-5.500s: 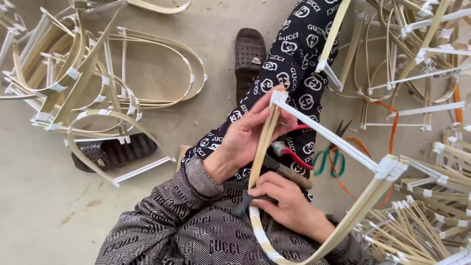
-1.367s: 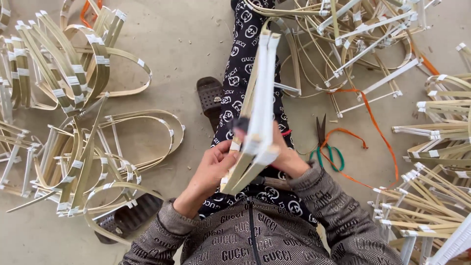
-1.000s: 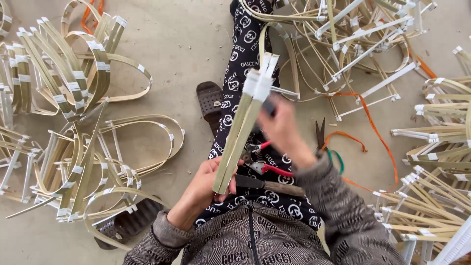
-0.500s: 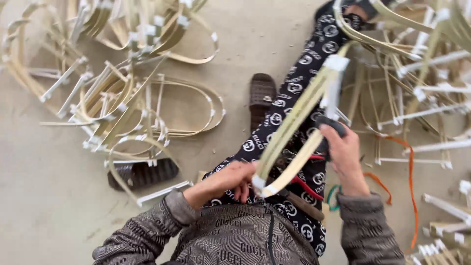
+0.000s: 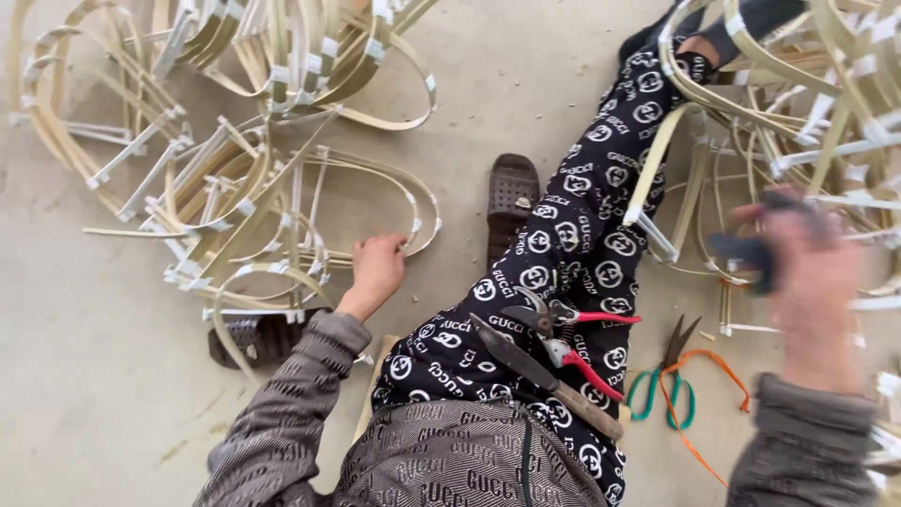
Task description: Assembling arched bamboo frame structures by securing strips with fasteners using pliers.
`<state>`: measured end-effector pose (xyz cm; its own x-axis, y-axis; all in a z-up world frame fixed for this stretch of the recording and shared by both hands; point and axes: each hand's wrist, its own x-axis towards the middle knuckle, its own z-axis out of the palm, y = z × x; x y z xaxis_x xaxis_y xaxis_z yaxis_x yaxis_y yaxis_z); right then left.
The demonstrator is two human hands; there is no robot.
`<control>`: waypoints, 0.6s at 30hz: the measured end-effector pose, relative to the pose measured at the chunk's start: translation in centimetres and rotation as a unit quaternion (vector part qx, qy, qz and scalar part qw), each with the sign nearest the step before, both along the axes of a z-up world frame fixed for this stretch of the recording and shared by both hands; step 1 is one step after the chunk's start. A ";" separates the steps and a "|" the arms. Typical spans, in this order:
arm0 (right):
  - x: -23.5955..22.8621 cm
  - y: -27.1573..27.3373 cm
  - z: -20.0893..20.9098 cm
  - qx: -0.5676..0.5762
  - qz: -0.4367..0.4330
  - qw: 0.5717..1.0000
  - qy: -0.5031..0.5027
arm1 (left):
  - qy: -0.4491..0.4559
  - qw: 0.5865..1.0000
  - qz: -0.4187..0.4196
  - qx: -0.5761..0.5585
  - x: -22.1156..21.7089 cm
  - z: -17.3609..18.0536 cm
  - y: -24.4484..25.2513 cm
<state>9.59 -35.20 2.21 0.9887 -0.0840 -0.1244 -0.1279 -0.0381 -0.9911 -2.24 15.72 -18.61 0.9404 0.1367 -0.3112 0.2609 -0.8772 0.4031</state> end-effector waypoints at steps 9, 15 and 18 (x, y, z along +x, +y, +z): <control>-3.3 11.8 -3.6 -0.484 0.329 0.794 -0.166 | -0.272 0.843 0.218 -0.410 -2.2 21.8 2.8; -4.4 14.5 0.0 -0.172 0.289 0.939 0.069 | -0.323 0.699 0.040 -0.637 -2.0 25.6 -0.5; -5.0 16.1 0.9 0.142 0.358 0.908 0.167 | -0.259 0.669 -0.109 -0.688 -0.8 24.3 -3.8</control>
